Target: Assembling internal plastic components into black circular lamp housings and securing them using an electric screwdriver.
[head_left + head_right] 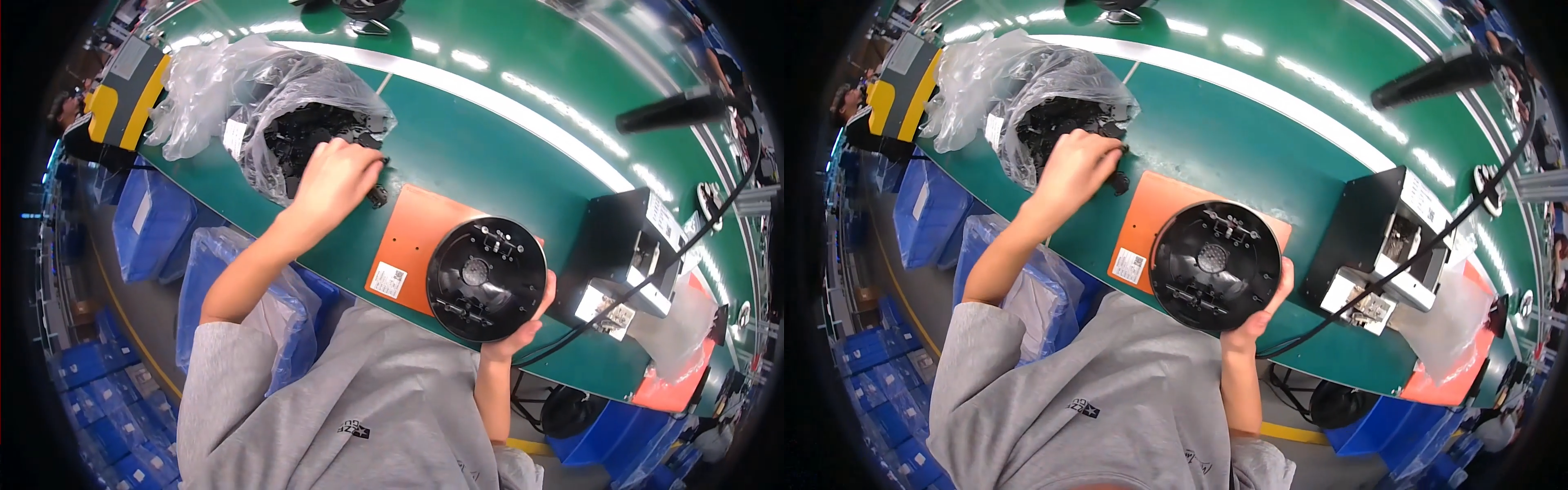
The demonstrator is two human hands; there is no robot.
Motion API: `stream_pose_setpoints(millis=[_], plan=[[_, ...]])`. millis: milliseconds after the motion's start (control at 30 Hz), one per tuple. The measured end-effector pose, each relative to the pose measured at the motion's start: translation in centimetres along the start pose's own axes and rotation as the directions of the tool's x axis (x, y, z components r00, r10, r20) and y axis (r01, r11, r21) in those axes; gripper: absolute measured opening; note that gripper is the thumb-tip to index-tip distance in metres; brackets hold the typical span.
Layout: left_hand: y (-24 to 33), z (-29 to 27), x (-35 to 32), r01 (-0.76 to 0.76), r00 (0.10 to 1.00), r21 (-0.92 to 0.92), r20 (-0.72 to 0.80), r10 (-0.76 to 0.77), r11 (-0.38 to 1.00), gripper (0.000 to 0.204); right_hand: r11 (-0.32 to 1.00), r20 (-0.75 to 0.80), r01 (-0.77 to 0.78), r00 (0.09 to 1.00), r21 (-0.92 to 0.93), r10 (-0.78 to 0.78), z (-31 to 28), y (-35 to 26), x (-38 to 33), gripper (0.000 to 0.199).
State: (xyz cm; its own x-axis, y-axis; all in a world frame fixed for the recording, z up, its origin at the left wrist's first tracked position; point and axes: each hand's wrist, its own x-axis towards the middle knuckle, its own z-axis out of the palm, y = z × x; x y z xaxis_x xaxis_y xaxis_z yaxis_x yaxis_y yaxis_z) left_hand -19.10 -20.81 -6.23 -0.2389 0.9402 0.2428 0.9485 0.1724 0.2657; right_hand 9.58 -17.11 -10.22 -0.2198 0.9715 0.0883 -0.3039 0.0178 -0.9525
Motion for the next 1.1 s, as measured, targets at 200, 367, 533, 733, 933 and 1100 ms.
stream_pose_setpoints(millis=[200, 367, 533, 733, 933, 1100], plan=[[7.0, -5.8, -0.6, 0.233, 0.959, -0.645, 0.278, -0.061, 0.728, 0.021, 1.0, 0.051, 0.003, 0.999, 0.024, -0.004, -0.9, 0.9, 0.3, 0.085], [12.5, -5.8, 0.4, -0.16, 0.866, -0.67, 0.258, 0.429, 0.725, 0.013, 0.999, 0.017, -0.01, 1.0, 0.035, 0.009, -1.3, 1.2, 0.3, 0.079], [13.1, -4.3, 0.5, -0.299, 0.703, -0.589, 0.396, 0.59, 0.751, 0.012, 0.996, -0.03, -0.06, 0.998, 0.06, 0.062, -1.5, 0.6, 0.1, 0.072], [14.1, -3.4, -0.5, -0.559, 0.704, -0.282, 0.335, 0.626, 0.78, 0.017, 0.997, 0.022, -0.011, 1.0, -0.08, 0.013, -1.9, 0.7, 0.0, 0.067], [14.4, -3.9, -0.2, -0.656, 0.616, -0.1, 0.501, 0.608, 0.748, 0.013, 0.994, 0.014, -0.005, 1.0, -0.108, 0.006, -1.8, 0.9, 0.3, 0.068], [14.0, -4.0, -0.4, -0.665, 0.599, -0.071, 0.543, 0.588, 0.743, 0.017, 0.998, 0.032, 0.013, 0.999, -0.054, -0.011, -1.7, 1.3, 0.4, 0.07]])
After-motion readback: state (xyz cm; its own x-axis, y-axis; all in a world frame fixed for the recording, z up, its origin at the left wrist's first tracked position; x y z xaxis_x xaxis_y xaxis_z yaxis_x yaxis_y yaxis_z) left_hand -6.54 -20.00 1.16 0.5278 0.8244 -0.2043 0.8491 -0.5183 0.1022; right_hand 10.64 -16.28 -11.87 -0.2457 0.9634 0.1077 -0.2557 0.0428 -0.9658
